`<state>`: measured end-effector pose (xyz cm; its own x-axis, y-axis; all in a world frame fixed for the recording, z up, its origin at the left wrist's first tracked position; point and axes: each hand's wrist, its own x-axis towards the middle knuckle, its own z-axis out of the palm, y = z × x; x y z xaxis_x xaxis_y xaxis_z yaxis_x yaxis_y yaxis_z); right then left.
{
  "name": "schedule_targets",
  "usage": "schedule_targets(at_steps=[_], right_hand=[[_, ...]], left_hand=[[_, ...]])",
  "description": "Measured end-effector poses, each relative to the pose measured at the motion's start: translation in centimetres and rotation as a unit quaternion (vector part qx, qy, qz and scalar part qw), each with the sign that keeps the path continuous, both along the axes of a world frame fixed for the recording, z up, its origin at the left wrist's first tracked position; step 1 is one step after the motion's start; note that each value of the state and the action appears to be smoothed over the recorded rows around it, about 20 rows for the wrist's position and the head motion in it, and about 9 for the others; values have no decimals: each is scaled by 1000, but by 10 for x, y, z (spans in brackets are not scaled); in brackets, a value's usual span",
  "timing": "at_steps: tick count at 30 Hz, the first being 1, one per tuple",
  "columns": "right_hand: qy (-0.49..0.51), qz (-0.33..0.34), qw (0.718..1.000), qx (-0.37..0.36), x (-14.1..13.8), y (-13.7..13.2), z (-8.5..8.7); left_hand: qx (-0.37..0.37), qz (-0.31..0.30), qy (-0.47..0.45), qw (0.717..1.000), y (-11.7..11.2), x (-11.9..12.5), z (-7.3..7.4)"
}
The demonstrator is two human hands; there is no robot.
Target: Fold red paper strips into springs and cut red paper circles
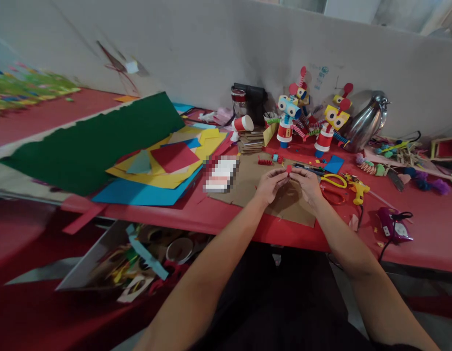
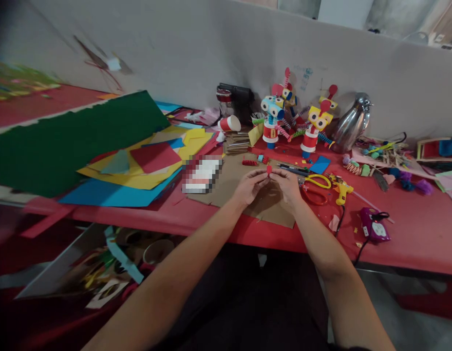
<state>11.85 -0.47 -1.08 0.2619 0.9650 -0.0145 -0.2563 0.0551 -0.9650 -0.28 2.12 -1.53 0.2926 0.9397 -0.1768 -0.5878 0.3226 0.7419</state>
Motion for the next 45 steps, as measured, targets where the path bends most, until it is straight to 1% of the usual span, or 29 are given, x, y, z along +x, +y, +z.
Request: schedule_targets(at_steps=[3, 6, 10, 14, 17, 20, 22, 25, 29, 35, 37, 40, 43, 45], right_hand=[[-33, 17, 999, -14, 3, -1, 4], [-57, 38, 997, -32, 5, -3, 8], [-60, 49, 996, -33, 5, -3, 11], [-38, 28, 999, -2, 2, -2, 7], [-73, 0, 997, 16, 0, -1, 2], [-111, -19, 993, 16, 0, 1, -2], [-110, -15, 994, 11, 0, 1, -3], [-78, -5, 997, 13, -1, 1, -3], [-63, -19, 998, 26, -2, 1, -4], [-111, -24, 993, 35, -3, 2, -10], [-142, -29, 988, 56, -3, 1, -11], [-188, -43, 977, 90, -4, 0, -9], [-189, -45, 976, 95, -6, -1, -6], [-179, -44, 979, 88, -7, -1, -5]], left_hand=[[2, -15, 18, 1000, 2, -2, 0], [20, -27, 45, 998, 3, -4, -2], [47, -33, 48, 997, 4, -5, -2], [45, -16, 17, 999, 4, -2, -3], [37, -2, 7, 999, 5, -1, -5], [36, -1, 12, 999, 4, -1, -7], [37, -8, 17, 999, 4, -2, -7], [36, -21, 19, 999, 4, -2, -6], [43, -18, -2, 999, 4, 0, -7], [48, -26, -1, 999, 7, -1, -16], [54, -26, 1, 998, 9, -2, -18], [69, -11, 1, 998, 11, -3, -19], [66, -2, 18, 998, 11, -3, -19], [57, -6, 28, 998, 10, -4, -18]])
